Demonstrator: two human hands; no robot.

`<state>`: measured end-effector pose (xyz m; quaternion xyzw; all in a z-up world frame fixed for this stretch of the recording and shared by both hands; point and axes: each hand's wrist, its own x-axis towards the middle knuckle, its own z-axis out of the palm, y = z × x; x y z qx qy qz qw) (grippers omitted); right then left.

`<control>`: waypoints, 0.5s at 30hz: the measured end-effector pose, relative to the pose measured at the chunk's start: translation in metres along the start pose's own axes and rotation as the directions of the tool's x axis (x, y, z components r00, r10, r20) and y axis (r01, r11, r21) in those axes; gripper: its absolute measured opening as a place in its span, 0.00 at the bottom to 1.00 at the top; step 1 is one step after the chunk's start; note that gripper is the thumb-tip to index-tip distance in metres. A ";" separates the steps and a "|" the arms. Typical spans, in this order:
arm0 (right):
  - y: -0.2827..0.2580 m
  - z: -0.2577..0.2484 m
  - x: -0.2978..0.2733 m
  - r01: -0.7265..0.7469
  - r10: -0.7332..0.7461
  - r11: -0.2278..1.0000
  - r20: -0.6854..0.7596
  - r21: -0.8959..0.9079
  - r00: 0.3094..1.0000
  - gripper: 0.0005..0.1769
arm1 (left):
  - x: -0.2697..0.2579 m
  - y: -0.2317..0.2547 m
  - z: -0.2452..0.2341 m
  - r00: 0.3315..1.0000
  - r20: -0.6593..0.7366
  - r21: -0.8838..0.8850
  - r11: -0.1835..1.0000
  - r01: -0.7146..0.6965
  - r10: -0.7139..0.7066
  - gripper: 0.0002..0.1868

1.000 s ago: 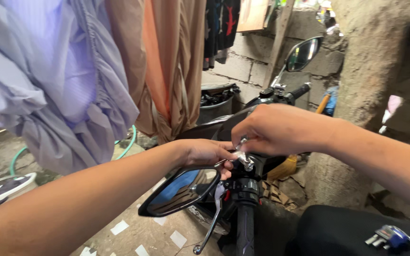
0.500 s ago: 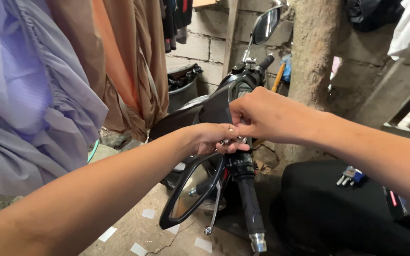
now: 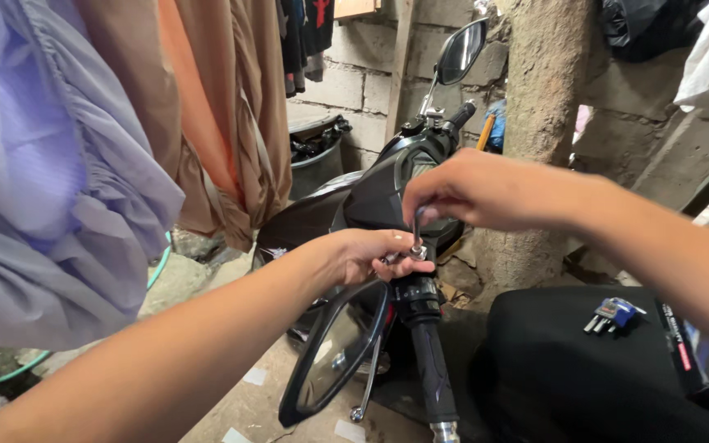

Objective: The person uses a wrench to tighten bolts on the handlebars and mirrors of a black scooter. They wipe the handlebars with a cloth and open a box containing new parts.

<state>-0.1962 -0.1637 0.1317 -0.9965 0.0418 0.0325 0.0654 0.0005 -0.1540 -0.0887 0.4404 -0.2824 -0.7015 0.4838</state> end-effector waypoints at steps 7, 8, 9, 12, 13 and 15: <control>-0.002 0.042 -0.008 -0.615 0.553 0.788 -0.428 -0.008 0.714 0.39 | -0.007 -0.011 0.026 0.995 -0.091 -0.035 0.998 -0.053 0.049 0.11; -0.001 0.047 -0.004 -0.657 0.607 0.753 -0.403 0.017 0.685 0.37 | -0.008 -0.014 0.028 0.991 -0.130 -0.049 0.998 -0.040 0.033 0.09; 0.000 0.051 -0.003 -0.698 0.658 0.715 -0.377 0.042 0.652 0.34 | -0.009 -0.016 0.031 0.985 -0.169 -0.062 0.998 -0.028 0.017 0.08; -0.010 0.057 0.001 -0.738 0.717 0.666 -0.364 0.106 0.594 0.28 | -0.010 -0.019 0.038 0.992 -0.127 -0.152 0.988 -0.021 0.002 0.05; -0.016 0.057 0.001 -0.740 0.722 0.661 -0.371 0.122 0.584 0.26 | -0.009 -0.018 0.041 0.995 -0.102 -0.142 0.990 -0.013 -0.001 0.05; -0.028 0.053 0.004 -0.778 0.753 0.625 -0.307 0.057 0.582 0.25 | -0.006 -0.016 0.043 0.998 -0.063 -0.131 0.991 -0.009 0.001 0.06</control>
